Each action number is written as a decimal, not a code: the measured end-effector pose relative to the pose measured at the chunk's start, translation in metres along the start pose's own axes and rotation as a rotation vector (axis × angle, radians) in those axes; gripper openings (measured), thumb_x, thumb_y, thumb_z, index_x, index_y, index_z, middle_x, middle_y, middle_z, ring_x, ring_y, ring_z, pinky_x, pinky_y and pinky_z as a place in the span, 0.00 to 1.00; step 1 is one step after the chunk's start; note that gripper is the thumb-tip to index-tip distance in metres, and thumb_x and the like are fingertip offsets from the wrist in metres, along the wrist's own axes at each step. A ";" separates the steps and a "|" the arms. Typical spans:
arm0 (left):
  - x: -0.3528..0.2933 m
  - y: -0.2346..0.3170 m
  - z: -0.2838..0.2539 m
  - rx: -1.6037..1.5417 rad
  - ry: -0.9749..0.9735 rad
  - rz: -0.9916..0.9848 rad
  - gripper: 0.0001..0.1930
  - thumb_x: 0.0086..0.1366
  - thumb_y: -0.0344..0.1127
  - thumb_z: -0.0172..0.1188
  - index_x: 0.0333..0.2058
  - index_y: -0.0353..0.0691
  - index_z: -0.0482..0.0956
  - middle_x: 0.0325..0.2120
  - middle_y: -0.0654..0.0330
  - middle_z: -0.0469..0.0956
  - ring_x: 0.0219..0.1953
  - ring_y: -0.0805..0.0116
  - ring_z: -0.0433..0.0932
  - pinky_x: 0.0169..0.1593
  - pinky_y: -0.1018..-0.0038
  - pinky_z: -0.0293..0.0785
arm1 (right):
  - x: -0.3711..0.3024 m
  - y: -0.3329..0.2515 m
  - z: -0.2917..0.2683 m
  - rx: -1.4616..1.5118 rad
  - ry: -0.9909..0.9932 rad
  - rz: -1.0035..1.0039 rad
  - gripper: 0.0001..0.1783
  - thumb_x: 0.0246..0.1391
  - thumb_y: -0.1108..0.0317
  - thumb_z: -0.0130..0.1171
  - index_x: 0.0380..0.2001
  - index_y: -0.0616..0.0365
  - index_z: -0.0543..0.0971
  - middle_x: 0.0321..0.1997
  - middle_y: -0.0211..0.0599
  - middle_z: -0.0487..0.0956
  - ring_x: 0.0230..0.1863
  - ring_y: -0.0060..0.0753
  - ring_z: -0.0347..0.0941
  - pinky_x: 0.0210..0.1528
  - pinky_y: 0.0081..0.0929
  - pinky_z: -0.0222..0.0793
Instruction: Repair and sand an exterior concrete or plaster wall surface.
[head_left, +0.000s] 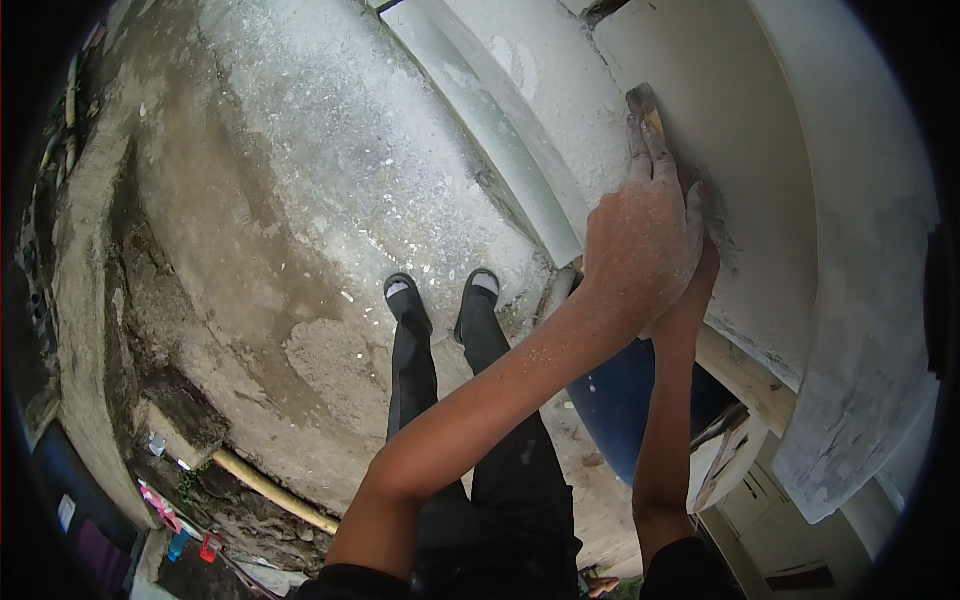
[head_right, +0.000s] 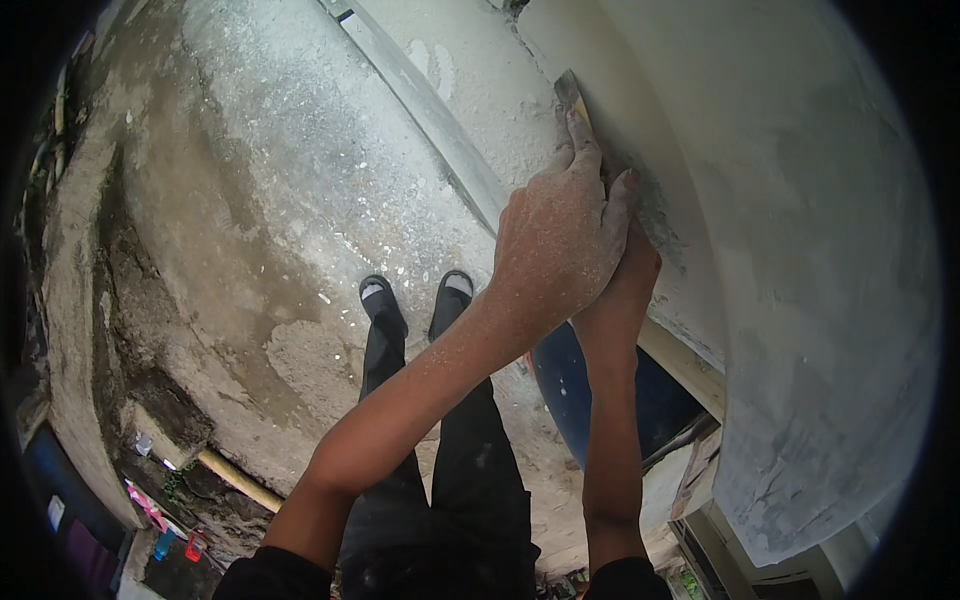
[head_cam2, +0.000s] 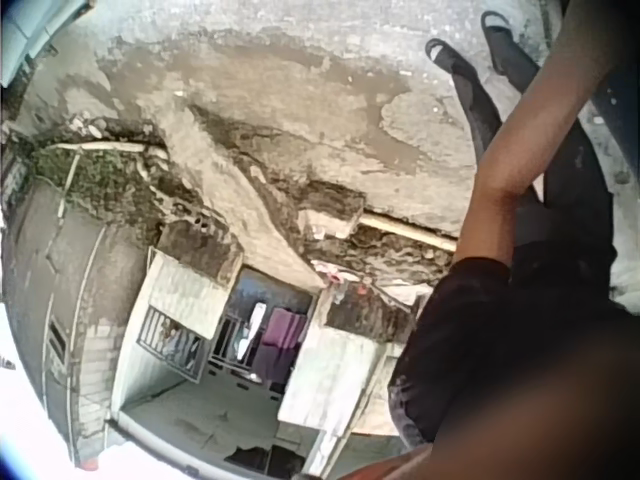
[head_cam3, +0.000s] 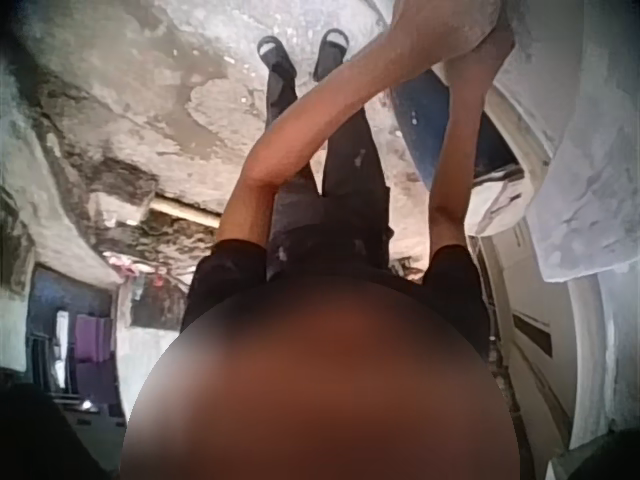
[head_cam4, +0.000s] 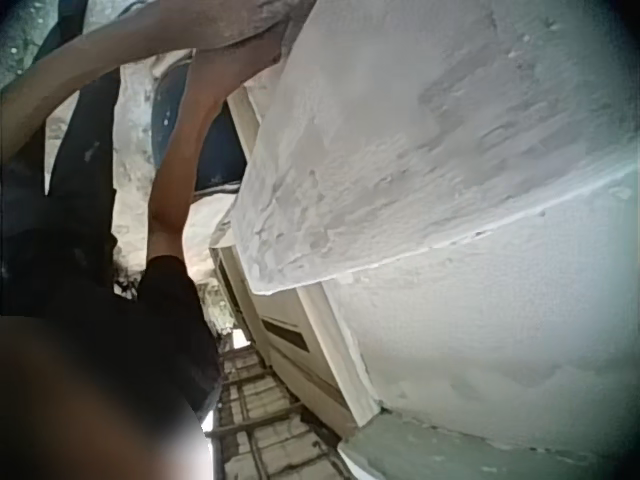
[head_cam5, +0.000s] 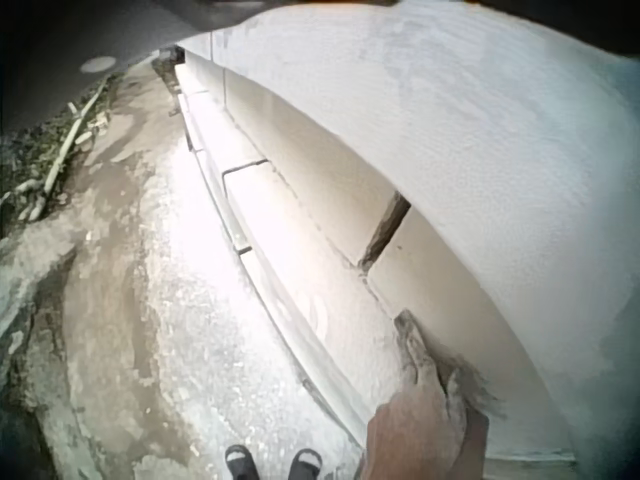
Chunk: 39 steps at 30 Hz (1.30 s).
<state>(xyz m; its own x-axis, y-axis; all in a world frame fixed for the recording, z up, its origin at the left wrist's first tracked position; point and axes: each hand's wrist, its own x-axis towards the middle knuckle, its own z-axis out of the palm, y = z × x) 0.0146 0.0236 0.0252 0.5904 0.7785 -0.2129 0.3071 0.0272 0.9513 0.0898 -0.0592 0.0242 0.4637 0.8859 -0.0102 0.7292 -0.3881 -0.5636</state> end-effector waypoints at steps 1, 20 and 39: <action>0.002 0.002 -0.006 0.026 -0.099 -0.005 0.33 0.71 0.39 0.51 0.62 0.13 0.54 0.46 0.28 0.73 0.36 0.37 0.81 0.38 0.56 0.79 | -0.002 -0.002 0.001 0.021 0.031 -0.039 0.29 0.52 0.72 0.63 0.58 0.67 0.72 0.51 0.51 0.80 0.51 0.40 0.78 0.56 0.33 0.68; -0.016 -0.009 -0.009 -0.074 0.022 0.072 0.16 0.65 0.37 0.56 0.39 0.25 0.75 0.30 0.39 0.77 0.32 0.39 0.80 0.38 0.54 0.76 | -0.009 -0.024 0.006 0.029 0.033 0.123 0.21 0.61 0.70 0.57 0.56 0.69 0.73 0.44 0.43 0.81 0.44 0.27 0.75 0.51 0.28 0.69; -0.011 -0.019 -0.010 -0.075 0.042 0.143 0.19 0.64 0.39 0.59 0.44 0.25 0.74 0.36 0.41 0.76 0.32 0.44 0.81 0.36 0.57 0.77 | -0.019 -0.023 0.020 0.194 0.155 0.047 0.16 0.58 0.69 0.59 0.44 0.72 0.75 0.39 0.43 0.80 0.39 0.27 0.72 0.51 0.28 0.68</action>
<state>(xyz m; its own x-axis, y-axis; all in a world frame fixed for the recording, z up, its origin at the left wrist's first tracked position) -0.0054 0.0204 0.0119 0.5922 0.8031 -0.0661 0.1649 -0.0406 0.9855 0.0544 -0.0625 0.0211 0.5771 0.8129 0.0784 0.6017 -0.3584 -0.7138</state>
